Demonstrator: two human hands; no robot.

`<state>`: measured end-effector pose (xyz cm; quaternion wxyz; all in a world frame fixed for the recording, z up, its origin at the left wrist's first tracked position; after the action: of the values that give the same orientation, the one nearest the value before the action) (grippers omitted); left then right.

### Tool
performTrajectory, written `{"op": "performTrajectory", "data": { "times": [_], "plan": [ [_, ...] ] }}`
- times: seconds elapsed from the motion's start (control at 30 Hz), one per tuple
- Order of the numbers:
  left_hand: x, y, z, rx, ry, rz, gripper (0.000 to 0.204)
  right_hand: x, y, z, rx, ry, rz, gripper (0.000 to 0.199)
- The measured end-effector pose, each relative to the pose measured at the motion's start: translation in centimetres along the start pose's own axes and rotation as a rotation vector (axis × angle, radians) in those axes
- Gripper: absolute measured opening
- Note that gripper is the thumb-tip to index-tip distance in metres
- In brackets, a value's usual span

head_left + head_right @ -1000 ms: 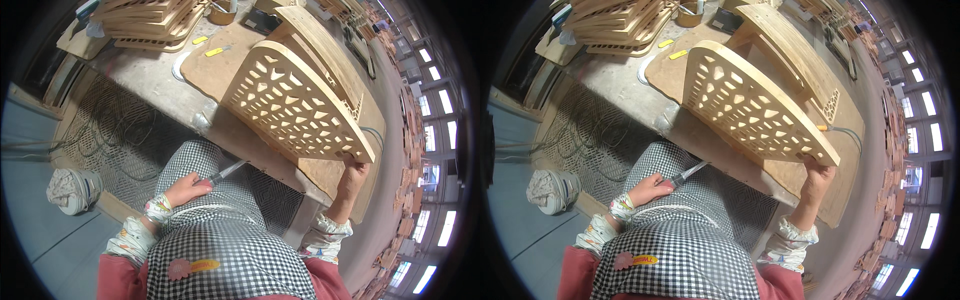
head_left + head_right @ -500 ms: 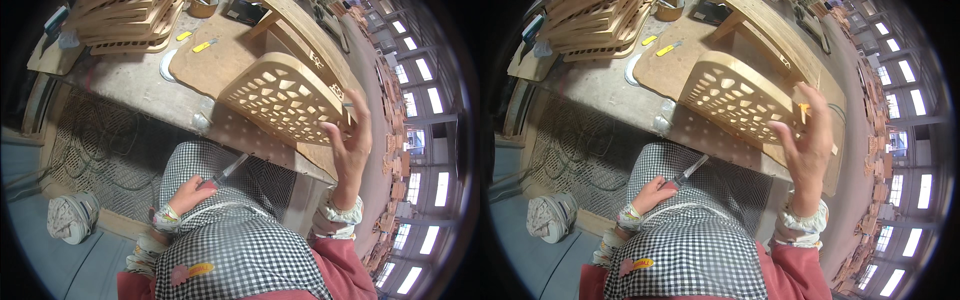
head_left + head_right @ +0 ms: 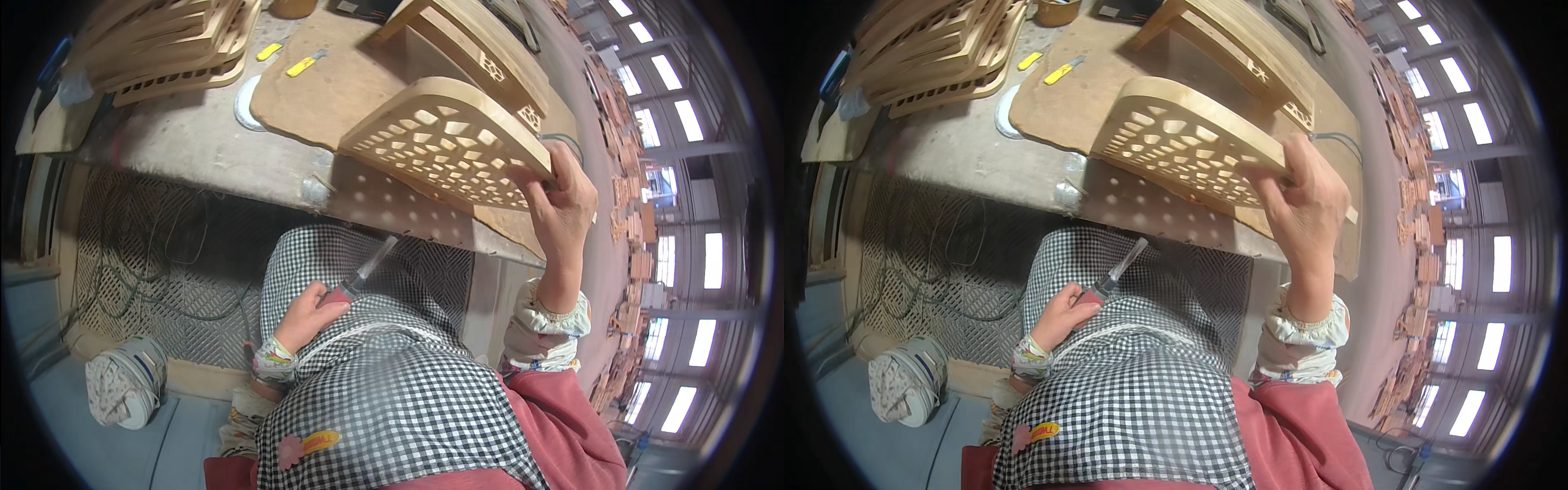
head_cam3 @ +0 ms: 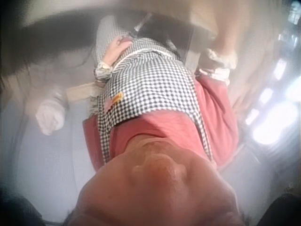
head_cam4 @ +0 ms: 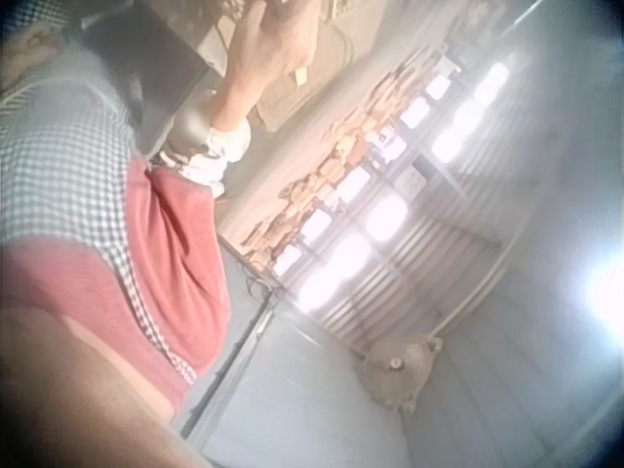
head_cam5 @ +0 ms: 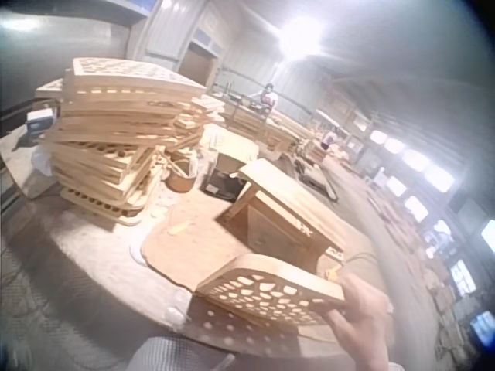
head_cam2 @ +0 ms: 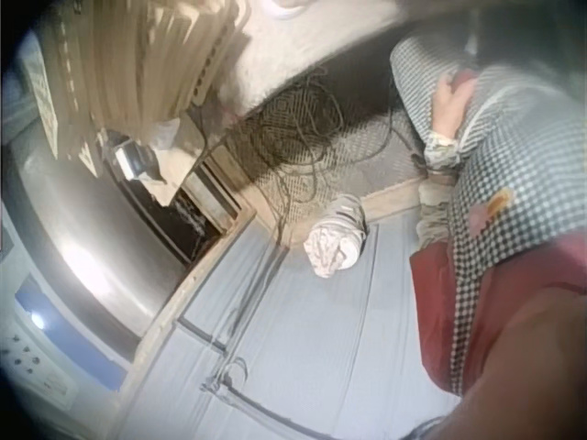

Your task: The person uses a pair of pliers to remove small wooden pieces or burrs from the decorative cutouts of a wooden panel by hand.

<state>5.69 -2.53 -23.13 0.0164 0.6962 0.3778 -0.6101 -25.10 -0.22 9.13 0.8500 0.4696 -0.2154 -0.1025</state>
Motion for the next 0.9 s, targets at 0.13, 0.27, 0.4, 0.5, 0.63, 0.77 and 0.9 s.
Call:
{"op": "performTrajectory", "data": {
  "times": [0.13, 0.27, 0.4, 0.5, 0.63, 0.77, 0.9],
  "plan": [
    [-0.3, 0.1, 0.0, 0.010, 0.004, 0.023, 0.031, -0.5, 0.3, -0.5, 0.032, -0.019, 0.051, 0.021],
    [-0.3, 0.0, -0.1, -0.004, 0.016, -0.015, 0.026, -0.4, 0.7, -1.2, 0.067, -0.068, 0.099, 0.023],
    [-0.2, 0.3, -0.5, -0.028, 0.022, -0.030, 0.025, -0.9, 0.7, -1.8, 0.085, -0.101, 0.161, 0.025],
    [-1.2, 0.1, -1.1, -0.013, 0.062, -0.022, 0.026, -0.9, 0.8, -2.4, 0.100, -0.133, 0.233, 0.028],
    [-1.7, -0.2, -1.6, -0.011, 0.057, -0.047, 0.027, -1.0, 1.8, -2.4, 0.084, -0.106, 0.264, 0.028],
    [-1.5, -0.2, -2.2, -0.035, 0.049, -0.026, 0.028, -1.7, 3.4, -2.8, -0.001, -0.069, 0.073, 0.025],
    [-2.4, -1.9, -2.9, -0.119, 0.037, 0.215, 0.028, -3.5, 3.5, -3.4, -0.054, 0.056, -0.266, 0.036]
  ]
}}
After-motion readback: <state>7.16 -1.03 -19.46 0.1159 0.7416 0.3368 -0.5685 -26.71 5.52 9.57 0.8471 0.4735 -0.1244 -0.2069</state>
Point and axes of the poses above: each hand's wrist, its own z-axis towards the middle knuckle, its own y-axis out of the back of the hand, x = y × z, the point moved 1 cm from there along z, towards the middle knuckle, and after that the axes turned 11 degrees about -y, right-handed, at the moved point
